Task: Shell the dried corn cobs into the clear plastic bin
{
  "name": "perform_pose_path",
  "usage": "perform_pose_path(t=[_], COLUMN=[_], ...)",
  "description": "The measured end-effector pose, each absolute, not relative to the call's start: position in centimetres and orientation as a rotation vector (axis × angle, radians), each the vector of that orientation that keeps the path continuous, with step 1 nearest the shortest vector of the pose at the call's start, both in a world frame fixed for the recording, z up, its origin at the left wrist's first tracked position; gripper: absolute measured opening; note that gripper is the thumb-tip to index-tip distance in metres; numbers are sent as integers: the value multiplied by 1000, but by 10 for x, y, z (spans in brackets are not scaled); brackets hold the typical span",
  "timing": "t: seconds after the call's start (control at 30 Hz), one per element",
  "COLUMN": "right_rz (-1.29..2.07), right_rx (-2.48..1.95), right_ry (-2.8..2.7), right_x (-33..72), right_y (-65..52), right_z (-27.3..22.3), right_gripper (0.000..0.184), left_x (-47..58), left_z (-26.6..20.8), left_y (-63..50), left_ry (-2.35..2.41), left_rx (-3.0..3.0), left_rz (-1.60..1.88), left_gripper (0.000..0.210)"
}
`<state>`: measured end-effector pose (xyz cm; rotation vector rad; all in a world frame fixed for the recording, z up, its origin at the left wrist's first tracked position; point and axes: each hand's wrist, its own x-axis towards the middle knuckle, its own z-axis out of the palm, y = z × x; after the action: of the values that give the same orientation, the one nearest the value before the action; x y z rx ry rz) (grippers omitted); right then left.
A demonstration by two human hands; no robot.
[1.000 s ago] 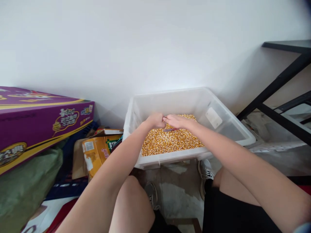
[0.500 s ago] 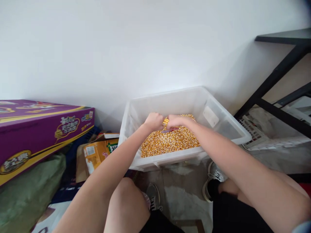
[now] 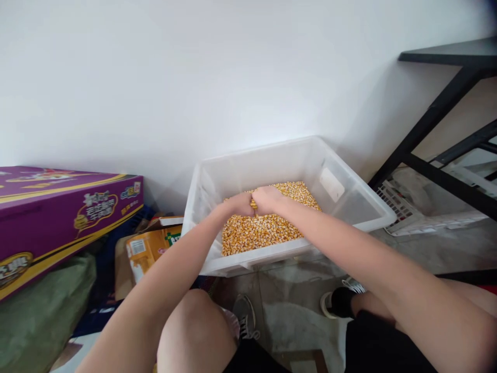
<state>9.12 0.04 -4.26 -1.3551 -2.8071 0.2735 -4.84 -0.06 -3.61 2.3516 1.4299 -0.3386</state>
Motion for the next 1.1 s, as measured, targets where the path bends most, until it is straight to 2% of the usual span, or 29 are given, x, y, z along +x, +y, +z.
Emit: perform_pose_path(t=[0.07, 0.13, 0.23, 0.3, 0.37, 0.47, 0.5, 0.6, 0.73, 0.83, 0.97, 1.1], right_rz=[614, 1049, 1670, 1832, 1686, 1108, 886, 333, -43, -102, 129, 686], right_rx=[-1500, -1516, -1353, -1324, -1411, -1518, -1508, -1374, -1194, -1142, -1348, -1621], right_ry=[-2705, -2545, -2326, -2309, -2430, -2665, -2731, -2864, -2908, -2929, -2849, -2685], right_x=[99, 109, 119, 121, 118, 108, 104, 93, 83, 84, 93, 107], right_y=[7, 14, 23, 25, 24, 17, 15, 6, -2, -3, 3, 15], right_z=[-45, -44, -42, -42, -45, -48, -47, -42, -34, -34, -41, -43], right_gripper=[15, 6, 13, 14, 14, 8, 11, 33, 56, 60, 67, 39], left_x=[-39, -32, -27, -26, -26, -30, -33, -46, -62, -64, -60, -59], left_z=[-37, -35, -30, -30, -33, -38, -39, -41, -41, -43, -47, -40], left_y=[-5, -9, -12, -12, -9, -1, 2, 11, 16, 17, 20, 21], left_ry=[1636, 1643, 1499, 1470, 1479, 1512, 1516, 1362, 1062, 1113, 1262, 1381], left_rx=[2602, 2834, 3053, 3022, 2914, 2768, 2688, 2274, 1883, 1891, 2129, 2431], left_rz=[-230, -121, -2, -57, -169, -224, -219, -225, -201, -209, -56, 17], left_gripper=[31, 33, 30, 32, 37, 34, 29, 15, 12, 25, 53, 68])
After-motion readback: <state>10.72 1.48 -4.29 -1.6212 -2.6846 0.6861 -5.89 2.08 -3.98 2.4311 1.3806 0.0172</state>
